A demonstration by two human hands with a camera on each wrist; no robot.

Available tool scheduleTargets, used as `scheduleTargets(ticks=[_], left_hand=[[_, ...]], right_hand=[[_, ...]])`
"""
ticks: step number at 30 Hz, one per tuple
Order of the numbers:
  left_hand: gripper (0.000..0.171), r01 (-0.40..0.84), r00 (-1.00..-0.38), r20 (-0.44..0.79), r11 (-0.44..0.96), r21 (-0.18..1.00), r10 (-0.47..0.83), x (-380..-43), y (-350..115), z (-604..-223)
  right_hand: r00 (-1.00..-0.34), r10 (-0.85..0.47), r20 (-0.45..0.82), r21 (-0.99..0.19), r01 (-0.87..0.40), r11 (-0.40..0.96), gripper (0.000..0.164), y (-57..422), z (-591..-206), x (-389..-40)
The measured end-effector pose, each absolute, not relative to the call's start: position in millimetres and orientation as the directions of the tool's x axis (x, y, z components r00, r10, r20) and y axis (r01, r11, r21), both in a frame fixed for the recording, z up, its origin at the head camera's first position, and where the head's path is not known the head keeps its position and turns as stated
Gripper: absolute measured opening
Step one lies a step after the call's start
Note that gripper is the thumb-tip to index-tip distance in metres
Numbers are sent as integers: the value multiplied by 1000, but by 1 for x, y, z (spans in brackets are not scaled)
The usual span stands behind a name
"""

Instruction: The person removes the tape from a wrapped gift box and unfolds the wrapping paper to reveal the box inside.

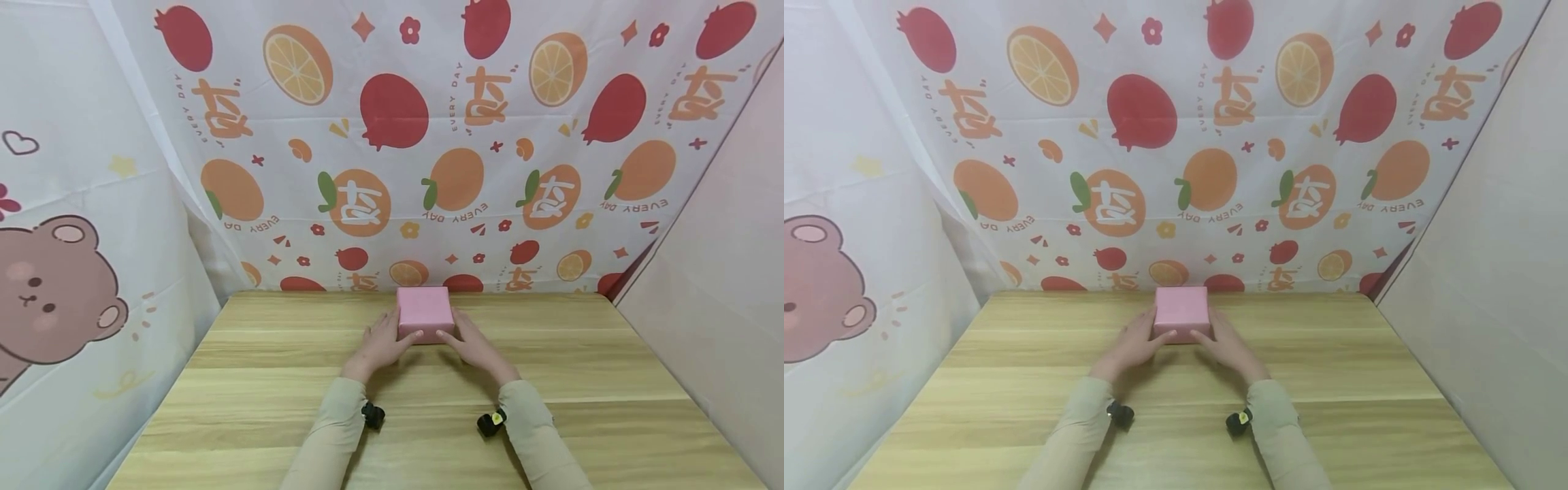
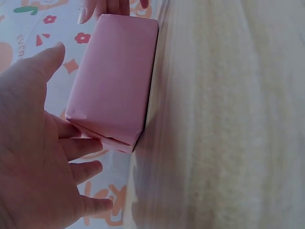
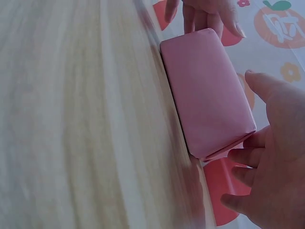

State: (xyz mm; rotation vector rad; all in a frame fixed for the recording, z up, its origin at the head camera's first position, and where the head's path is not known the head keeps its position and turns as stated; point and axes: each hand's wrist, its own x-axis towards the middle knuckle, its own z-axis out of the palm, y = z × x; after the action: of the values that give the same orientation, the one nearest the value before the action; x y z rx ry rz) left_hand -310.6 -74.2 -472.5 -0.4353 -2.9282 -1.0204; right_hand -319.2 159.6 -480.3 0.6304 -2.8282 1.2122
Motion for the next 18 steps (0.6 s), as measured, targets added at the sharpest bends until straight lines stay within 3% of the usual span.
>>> scheduleTargets(ticks=[18], left_hand=[[99, 275, -954, 67, 762, 586, 293, -303, -75, -471]], right_hand=[[-907, -394, 150, -715, -374, 590, 85, 165, -487, -313]])
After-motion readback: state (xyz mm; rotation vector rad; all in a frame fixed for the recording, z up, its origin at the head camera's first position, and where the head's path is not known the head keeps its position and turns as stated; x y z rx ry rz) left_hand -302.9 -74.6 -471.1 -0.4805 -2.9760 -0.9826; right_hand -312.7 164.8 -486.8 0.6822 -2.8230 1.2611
